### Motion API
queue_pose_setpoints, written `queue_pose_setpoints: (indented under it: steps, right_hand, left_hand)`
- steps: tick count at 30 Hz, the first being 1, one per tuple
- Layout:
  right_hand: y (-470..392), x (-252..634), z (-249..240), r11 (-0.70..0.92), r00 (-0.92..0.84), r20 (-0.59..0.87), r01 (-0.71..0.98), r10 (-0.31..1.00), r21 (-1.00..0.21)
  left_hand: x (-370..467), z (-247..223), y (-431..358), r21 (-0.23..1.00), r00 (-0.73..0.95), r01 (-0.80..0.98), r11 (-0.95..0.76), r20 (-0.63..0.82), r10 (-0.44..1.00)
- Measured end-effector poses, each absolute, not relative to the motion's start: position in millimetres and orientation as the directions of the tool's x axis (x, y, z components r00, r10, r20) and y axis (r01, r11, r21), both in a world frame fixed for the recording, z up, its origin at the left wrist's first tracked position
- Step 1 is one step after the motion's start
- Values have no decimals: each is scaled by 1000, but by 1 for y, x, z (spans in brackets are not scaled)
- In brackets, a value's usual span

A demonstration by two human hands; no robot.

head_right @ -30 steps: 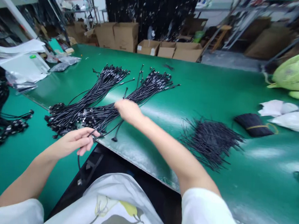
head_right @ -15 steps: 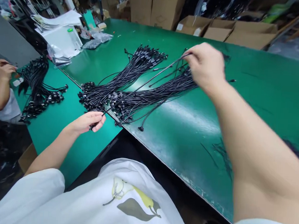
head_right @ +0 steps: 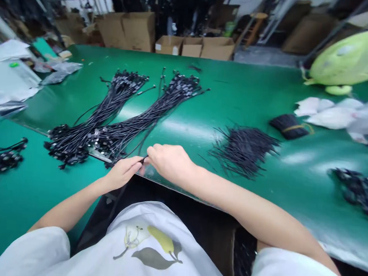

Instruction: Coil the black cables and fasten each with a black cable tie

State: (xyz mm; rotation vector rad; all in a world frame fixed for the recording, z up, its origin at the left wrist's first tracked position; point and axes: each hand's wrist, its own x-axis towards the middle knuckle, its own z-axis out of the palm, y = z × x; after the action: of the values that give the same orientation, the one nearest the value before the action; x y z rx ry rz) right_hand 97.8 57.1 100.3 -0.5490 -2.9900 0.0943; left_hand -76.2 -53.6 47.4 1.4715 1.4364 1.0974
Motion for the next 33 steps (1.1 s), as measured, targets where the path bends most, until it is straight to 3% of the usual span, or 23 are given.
queue_pose_setpoints:
  steps: [2, 5, 8, 10, 13, 17, 21, 24, 28, 30, 33]
  right_hand:
    - [82, 116, 109, 904, -919, 49, 375, 392, -207]
    - [124, 160, 103, 841, -906, 67, 358, 418, -405]
    - [139, 194, 78, 793, -841, 182, 375, 509, -481]
    - [136, 205, 62, 807, -822, 246, 365, 513, -463]
    - [123, 209, 51, 857, -796, 347, 386, 496, -341]
    - [117, 212, 58, 865, -728, 475, 468, 494, -183]
    - [121, 211, 64, 870, -741, 473, 476, 477, -131]
    - [127, 210, 60, 854, -742, 438, 498, 508, -147]
    - [138, 215, 53, 821, -690, 450, 521, 566, -233]
    - [143, 218, 49, 835, -708, 442, 464, 550, -295]
    - [142, 221, 45, 870, -752, 447, 357, 484, -341]
  left_hand:
    - [-69, 50, -51, 994, 121, 50, 99, -104, 987]
    - [-80, 60, -53, 872, 179, -416, 258, -199, 963]
    - [-99, 72, -56, 662, 29, -732, 161, -206, 978]
    - [-108, 80, -54, 557, -123, -831, 6, -194, 973]
    - [-112, 85, -46, 541, -252, -834, -109, -198, 947]
    - [-109, 83, -32, 642, -173, -763, 71, -310, 935]
    - [-103, 80, -28, 645, -160, -761, 75, -299, 941]
    - [-103, 77, -32, 716, -61, -684, 138, -244, 968]
    - [-113, 70, -46, 814, 280, -426, 396, -297, 913]
    - [-117, 71, -54, 817, 271, -454, 355, -253, 929]
    - [-121, 81, -62, 770, 53, -627, 119, -111, 992]
